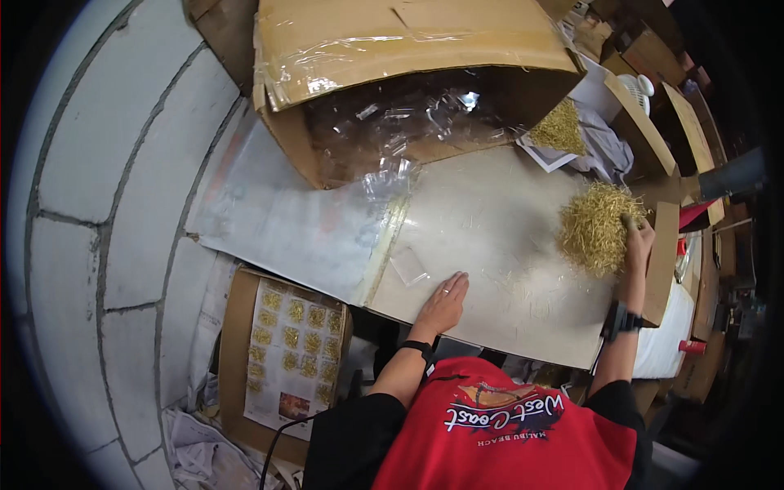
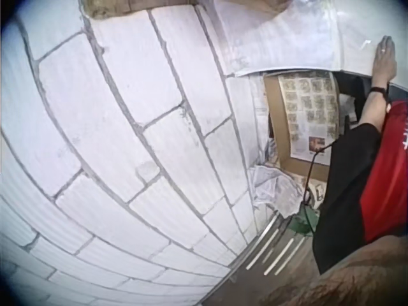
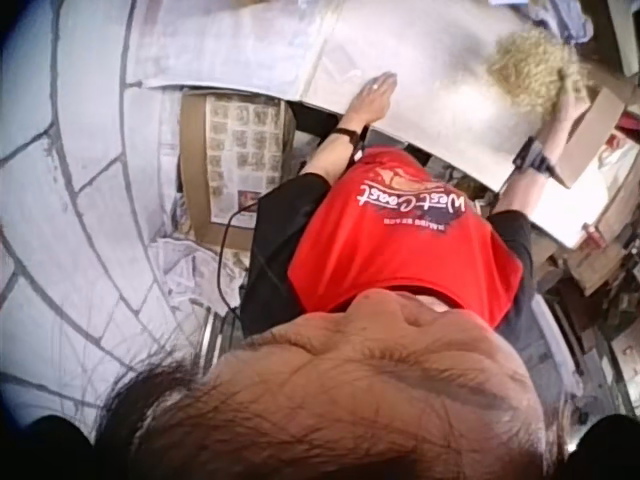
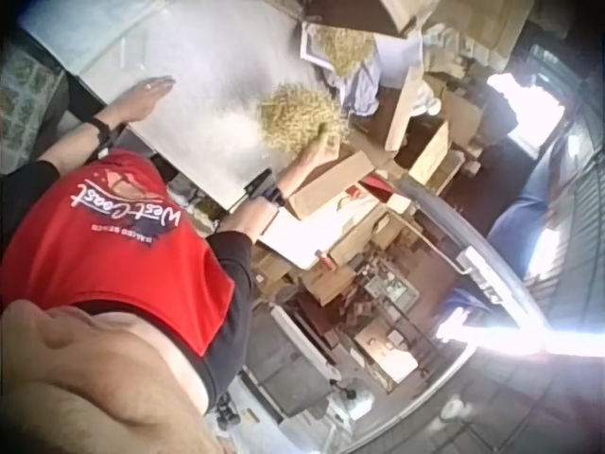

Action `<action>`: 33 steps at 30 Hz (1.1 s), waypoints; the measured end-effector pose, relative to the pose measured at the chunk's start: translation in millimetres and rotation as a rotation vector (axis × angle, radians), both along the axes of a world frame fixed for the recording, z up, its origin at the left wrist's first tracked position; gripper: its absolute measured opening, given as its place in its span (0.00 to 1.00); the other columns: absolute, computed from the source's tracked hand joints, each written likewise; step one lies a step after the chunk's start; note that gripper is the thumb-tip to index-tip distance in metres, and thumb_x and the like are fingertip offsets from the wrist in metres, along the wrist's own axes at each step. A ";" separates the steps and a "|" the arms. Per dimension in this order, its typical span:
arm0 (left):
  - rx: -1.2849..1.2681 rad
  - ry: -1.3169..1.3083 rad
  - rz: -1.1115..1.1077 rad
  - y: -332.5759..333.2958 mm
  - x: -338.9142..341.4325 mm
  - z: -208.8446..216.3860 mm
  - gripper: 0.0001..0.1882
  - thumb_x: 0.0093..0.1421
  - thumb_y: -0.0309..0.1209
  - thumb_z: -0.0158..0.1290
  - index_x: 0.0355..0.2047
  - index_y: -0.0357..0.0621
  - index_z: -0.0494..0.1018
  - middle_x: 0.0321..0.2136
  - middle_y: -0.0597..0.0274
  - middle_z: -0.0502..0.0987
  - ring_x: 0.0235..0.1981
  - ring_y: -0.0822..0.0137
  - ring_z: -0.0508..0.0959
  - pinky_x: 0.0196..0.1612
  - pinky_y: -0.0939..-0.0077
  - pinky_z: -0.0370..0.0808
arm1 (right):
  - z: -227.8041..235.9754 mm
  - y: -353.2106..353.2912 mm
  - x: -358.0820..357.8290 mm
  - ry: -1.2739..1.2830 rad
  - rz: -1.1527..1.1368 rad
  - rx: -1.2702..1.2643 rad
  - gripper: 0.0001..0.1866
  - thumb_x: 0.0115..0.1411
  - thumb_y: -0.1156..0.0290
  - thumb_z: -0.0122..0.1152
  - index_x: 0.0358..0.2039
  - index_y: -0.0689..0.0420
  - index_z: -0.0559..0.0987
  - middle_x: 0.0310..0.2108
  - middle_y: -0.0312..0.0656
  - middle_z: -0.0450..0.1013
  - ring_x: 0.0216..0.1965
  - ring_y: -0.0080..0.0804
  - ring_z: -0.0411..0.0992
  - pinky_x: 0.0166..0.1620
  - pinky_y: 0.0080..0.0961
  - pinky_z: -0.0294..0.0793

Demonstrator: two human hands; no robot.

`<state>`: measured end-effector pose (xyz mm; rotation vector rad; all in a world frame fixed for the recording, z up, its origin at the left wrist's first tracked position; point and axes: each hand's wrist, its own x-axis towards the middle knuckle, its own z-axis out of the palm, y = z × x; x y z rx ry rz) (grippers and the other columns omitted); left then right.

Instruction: The person scoops loose yellow noodles from a table into small clear plastic containers. They then place the filled containers into a cardboard box. The person repeats this process multiple times throughout the video.

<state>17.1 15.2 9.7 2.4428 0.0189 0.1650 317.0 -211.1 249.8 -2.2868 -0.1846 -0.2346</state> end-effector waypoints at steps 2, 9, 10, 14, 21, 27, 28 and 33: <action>-0.029 -0.003 0.036 -3.7 -0.1 -6.2 0.26 0.53 0.23 0.43 0.54 0.32 0.60 0.58 0.52 0.59 0.62 0.56 0.57 0.62 0.63 0.56 | -1.6 -12.9 -2.6 -0.033 0.083 0.078 0.10 0.55 0.74 0.61 0.35 0.68 0.77 0.30 0.39 0.75 0.29 0.21 0.70 0.34 0.20 0.69; -0.006 0.009 0.023 1.0 9.6 0.0 0.26 0.53 0.24 0.42 0.55 0.34 0.60 0.59 0.52 0.58 0.63 0.58 0.56 0.62 0.63 0.56 | -17.7 -22.3 24.5 -0.105 0.122 0.069 0.15 0.51 0.63 0.67 0.27 0.63 0.76 0.16 0.28 0.64 0.19 0.18 0.57 0.23 0.22 0.57; 0.022 0.022 0.011 0.4 4.9 1.0 0.26 0.54 0.24 0.41 0.55 0.33 0.60 0.60 0.53 0.58 0.63 0.59 0.56 0.63 0.64 0.56 | -26.7 -25.0 26.9 -0.083 0.086 0.107 0.16 0.51 0.62 0.67 0.25 0.62 0.75 0.16 0.28 0.62 0.19 0.18 0.56 0.23 0.22 0.56; -0.001 0.043 0.006 -8.3 1.3 -1.8 0.25 0.55 0.24 0.41 0.55 0.34 0.61 0.60 0.53 0.59 0.63 0.59 0.56 0.63 0.65 0.56 | -50.7 -80.4 56.0 -0.080 0.024 0.038 0.18 0.51 0.63 0.68 0.19 0.61 0.70 0.16 0.28 0.62 0.18 0.17 0.55 0.21 0.22 0.54; 0.018 0.012 0.019 -3.5 7.2 1.6 0.25 0.55 0.25 0.40 0.55 0.34 0.61 0.60 0.54 0.59 0.63 0.60 0.55 0.63 0.65 0.56 | -29.7 -56.2 38.5 -0.063 0.017 0.040 0.12 0.54 0.67 0.65 0.25 0.64 0.76 0.18 0.28 0.66 0.20 0.16 0.57 0.22 0.19 0.57; -0.002 0.025 0.027 -4.0 6.2 -2.6 0.25 0.55 0.24 0.40 0.55 0.33 0.62 0.59 0.53 0.59 0.63 0.59 0.56 0.63 0.64 0.55 | -7.9 -22.3 7.2 -0.145 0.013 0.091 0.14 0.52 0.65 0.67 0.22 0.63 0.74 0.18 0.27 0.63 0.21 0.16 0.55 0.23 0.20 0.54; 0.007 0.030 0.014 -2.5 3.1 -1.1 0.25 0.55 0.24 0.40 0.55 0.33 0.61 0.59 0.53 0.59 0.63 0.59 0.56 0.63 0.64 0.55 | -6.1 -5.9 -11.1 -0.235 0.101 0.256 0.15 0.52 0.66 0.67 0.20 0.62 0.72 0.18 0.26 0.62 0.21 0.16 0.55 0.23 0.20 0.53; -0.046 0.019 0.022 -3.3 7.5 0.1 0.25 0.54 0.24 0.41 0.55 0.32 0.61 0.59 0.52 0.59 0.63 0.58 0.56 0.63 0.64 0.55 | 4.3 -15.2 -11.6 -0.065 -0.063 0.037 0.14 0.52 0.66 0.67 0.24 0.63 0.75 0.19 0.29 0.66 0.22 0.17 0.57 0.25 0.20 0.57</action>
